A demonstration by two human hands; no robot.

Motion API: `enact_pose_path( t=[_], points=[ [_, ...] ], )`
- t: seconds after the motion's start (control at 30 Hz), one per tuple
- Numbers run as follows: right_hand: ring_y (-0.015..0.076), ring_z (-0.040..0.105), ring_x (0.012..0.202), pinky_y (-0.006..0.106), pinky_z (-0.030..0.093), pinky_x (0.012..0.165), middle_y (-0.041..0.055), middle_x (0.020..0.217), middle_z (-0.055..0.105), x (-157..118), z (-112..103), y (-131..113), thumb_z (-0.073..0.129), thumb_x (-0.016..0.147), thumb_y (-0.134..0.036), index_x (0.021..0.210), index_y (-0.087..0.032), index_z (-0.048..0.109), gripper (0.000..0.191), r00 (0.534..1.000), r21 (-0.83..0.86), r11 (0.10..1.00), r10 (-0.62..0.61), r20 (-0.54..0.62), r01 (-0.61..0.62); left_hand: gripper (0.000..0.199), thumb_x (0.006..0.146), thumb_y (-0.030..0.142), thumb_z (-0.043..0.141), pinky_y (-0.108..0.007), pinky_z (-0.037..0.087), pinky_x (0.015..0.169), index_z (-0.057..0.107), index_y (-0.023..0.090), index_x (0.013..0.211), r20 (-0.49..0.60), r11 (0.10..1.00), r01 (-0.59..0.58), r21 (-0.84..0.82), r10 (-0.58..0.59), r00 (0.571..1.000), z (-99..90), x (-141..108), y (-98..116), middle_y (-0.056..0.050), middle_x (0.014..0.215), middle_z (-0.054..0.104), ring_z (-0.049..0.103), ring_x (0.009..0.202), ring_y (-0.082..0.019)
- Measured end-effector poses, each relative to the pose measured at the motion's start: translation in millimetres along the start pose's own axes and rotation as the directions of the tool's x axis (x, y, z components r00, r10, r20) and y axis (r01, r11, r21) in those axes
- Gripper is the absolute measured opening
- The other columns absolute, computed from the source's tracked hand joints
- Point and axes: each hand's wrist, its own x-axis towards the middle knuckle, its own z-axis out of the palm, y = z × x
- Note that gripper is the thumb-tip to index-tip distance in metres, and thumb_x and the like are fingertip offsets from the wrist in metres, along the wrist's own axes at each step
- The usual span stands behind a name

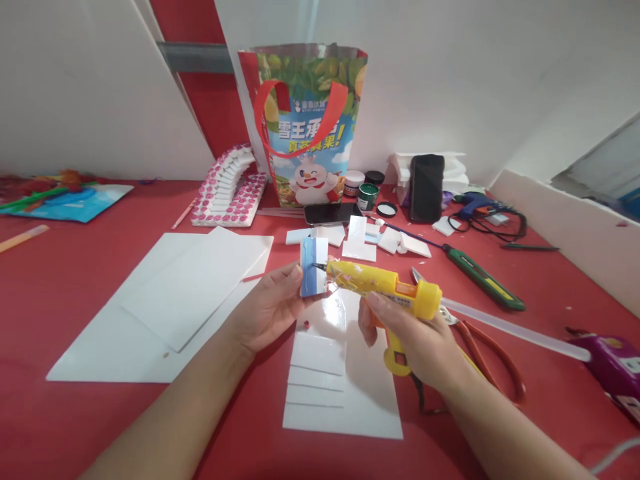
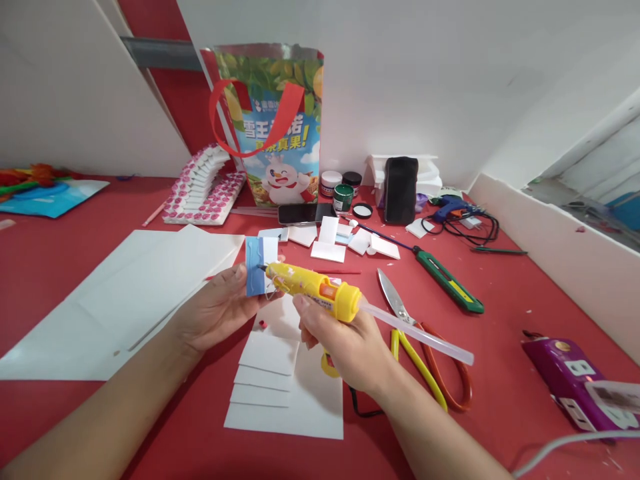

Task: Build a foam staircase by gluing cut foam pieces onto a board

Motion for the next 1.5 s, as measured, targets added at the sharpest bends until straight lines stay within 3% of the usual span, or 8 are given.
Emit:
enact_pose_path(
  t=[0.33, 0.47, 0.6, 0.93, 1.13, 1.5],
  points=[
    [0.0084, 0.038, 0.041, 0.024, 0.035, 0.038, -0.0023, 0.051, 0.047, -1.9, 2.6, -3.8, 0.054, 0.091, -0.043, 0.055, -0.021, 0.055, 0.043, 0.998, -0.016, 1.000, 0.005, 0.057, -0.004, 0.015, 0.084, 0.031, 0.078, -0.033, 0.055, 0.092, 0.078, 0.019, 0.093, -0.052, 0.997, -0.042, -0.061, 0.038, 0.998, -0.5, 1.2, 1.2, -0.004, 0.095, 0.078, 0.072, 0.089, -0.018],
    [0.0099, 0.043, 0.046, 0.024, 0.039, 0.041, -0.0016, 0.053, 0.048, -1.8, 3.5, -4.0, 0.054, 0.092, -0.043, 0.057, -0.021, 0.054, 0.041, 0.997, -0.009, 1.000, 0.000, 0.072, 0.000, 0.013, 0.085, 0.030, 0.077, -0.033, 0.055, 0.090, 0.077, 0.020, 0.093, -0.050, 0.996, -0.079, -0.042, 0.077, 0.996, -0.2, 1.9, 2.3, -0.004, 0.098, 0.078, 0.071, 0.093, -0.019],
    [0.0079, 0.038, 0.042, 0.023, 0.034, 0.038, -0.0032, 0.050, 0.044, -2.0, 3.9, -5.0, 0.053, 0.091, -0.044, 0.055, -0.021, 0.052, 0.043, 0.997, -0.019, 1.000, 0.009, 0.078, -0.008, 0.019, 0.082, 0.035, 0.081, -0.033, 0.054, 0.094, 0.077, 0.020, 0.092, -0.041, 0.996, -0.080, -0.028, 0.079, 0.996, 1.9, 2.8, 4.2, -0.004, 0.104, 0.078, 0.070, 0.100, -0.020],
    [0.0090, 0.042, 0.047, 0.024, 0.037, 0.043, -0.0025, 0.053, 0.045, -1.9, 5.6, -4.7, 0.052, 0.093, -0.040, 0.056, -0.021, 0.050, 0.042, 0.994, -0.014, 1.000, -0.008, 0.113, 0.009, 0.026, 0.076, 0.038, 0.086, -0.029, 0.054, 0.091, 0.079, 0.016, 0.087, -0.083, 0.996, -0.082, -0.043, 0.079, 0.993, 4.1, 3.4, 7.1, -0.006, 0.093, 0.078, 0.069, 0.092, -0.018],
    [0.0081, 0.037, 0.043, 0.024, 0.034, 0.041, -0.0041, 0.051, 0.043, -2.2, 6.0, -5.3, 0.052, 0.094, -0.039, 0.056, -0.021, 0.051, 0.042, 0.994, -0.006, 1.000, -0.010, 0.111, 0.011, 0.027, 0.071, 0.027, 0.089, -0.029, 0.053, 0.094, 0.078, 0.015, 0.093, -0.119, 0.994, -0.073, -0.077, 0.064, 0.991, 0.4, 4.6, 5.4, -0.007, 0.101, 0.077, 0.068, 0.100, -0.020],
    [0.0103, 0.052, 0.052, 0.023, 0.043, 0.050, -0.0011, 0.056, 0.055, 1.9, 6.2, -1.8, 0.054, 0.092, -0.038, 0.060, -0.019, 0.057, 0.038, 0.992, -0.053, 0.998, 0.049, 0.113, -0.043, 0.025, 0.092, 0.022, 0.069, -0.028, 0.059, 0.087, 0.071, 0.012, 0.115, -0.250, 0.971, -0.118, -0.206, 0.064, 0.966, 0.7, 7.6, 6.7, -0.010, 0.105, 0.077, 0.071, 0.093, -0.018]
  ],
)
